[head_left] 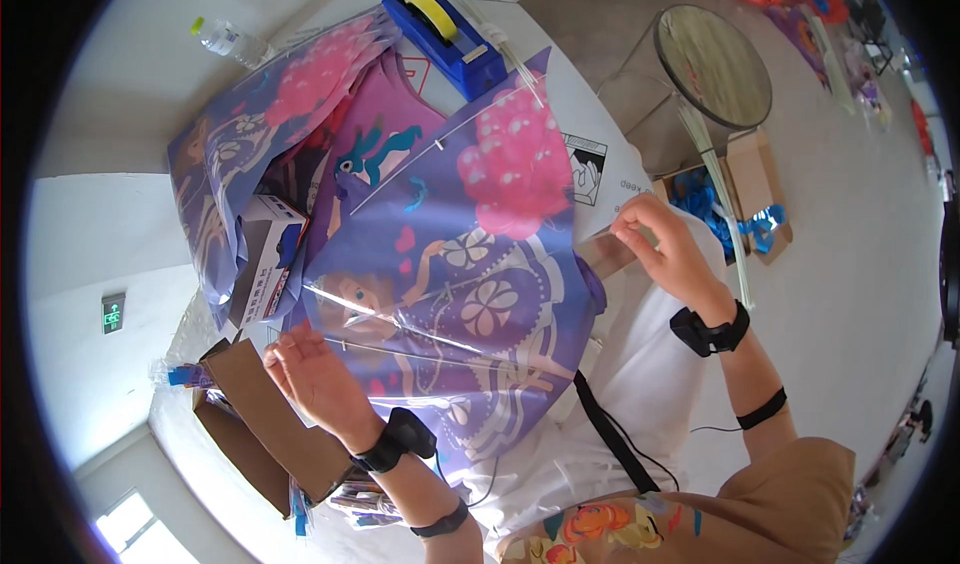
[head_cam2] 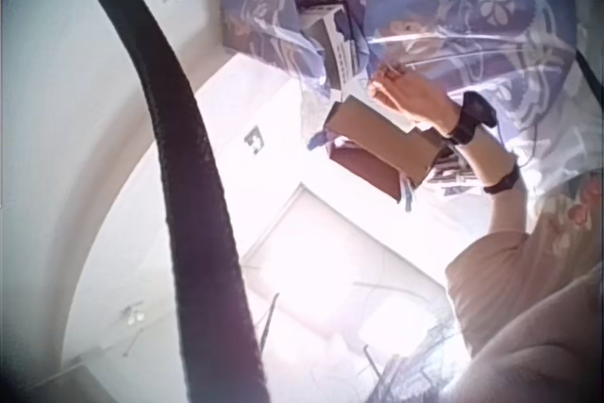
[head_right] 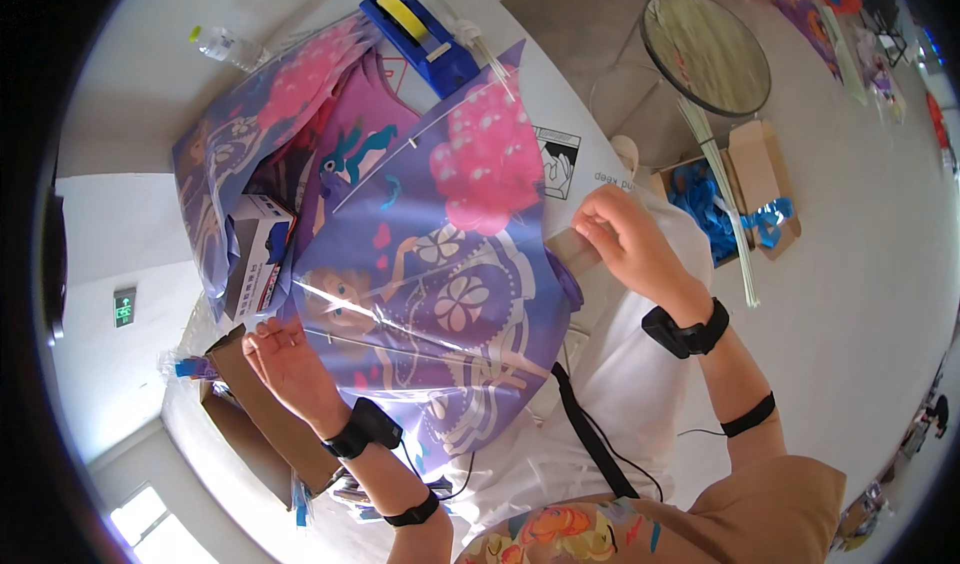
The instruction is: The recorder is assembling decorative kites by inserting support rods and securing them with tape.
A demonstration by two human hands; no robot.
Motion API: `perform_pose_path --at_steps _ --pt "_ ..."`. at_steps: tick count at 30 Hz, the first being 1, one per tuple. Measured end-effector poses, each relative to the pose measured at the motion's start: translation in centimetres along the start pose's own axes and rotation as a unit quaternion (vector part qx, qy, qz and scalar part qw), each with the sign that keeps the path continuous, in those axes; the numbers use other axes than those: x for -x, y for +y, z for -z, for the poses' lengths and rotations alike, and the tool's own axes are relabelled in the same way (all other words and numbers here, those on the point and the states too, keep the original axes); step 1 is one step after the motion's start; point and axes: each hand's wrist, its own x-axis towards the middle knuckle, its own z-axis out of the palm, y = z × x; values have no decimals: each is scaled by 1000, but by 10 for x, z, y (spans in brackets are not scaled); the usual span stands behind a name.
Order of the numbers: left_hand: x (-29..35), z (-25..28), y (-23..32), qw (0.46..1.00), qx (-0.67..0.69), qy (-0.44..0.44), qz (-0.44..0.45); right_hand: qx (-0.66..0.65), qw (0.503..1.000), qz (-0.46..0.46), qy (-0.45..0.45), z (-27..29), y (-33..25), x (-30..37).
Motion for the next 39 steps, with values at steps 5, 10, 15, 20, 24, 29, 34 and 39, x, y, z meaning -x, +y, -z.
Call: perform_pose_path --at_steps 5,10,15,20,24,29,34,39 --pt "10 -15 13 990 -101 55 -78 -86 995 -17 42 7 -10 -6" --pt "14 -8 9 958 -207 155 -125 -43 996 -58 49 -5 -21 -40" --pt "7 -9 7 963 -161 188 -105 71 996 3 53 -24 6 -88" --pt "-1 -14 -3 951 -216 188 -114 123 976 147 103 -39 20 -121" --pt "-10 3 -20 915 -349 110 -170 87 984 143 66 -45 18 -130" --pt "-13 11 -57 870 -446 -12 -211 133 978 160 -6 -47 21 -128" --pt "-15 12 -92 826 -526 -71 -192 243 958 130 -73 -42 34 -128" --pt "-13 16 -106 806 -565 -97 -146 305 931 193 -57 -38 53 -127"
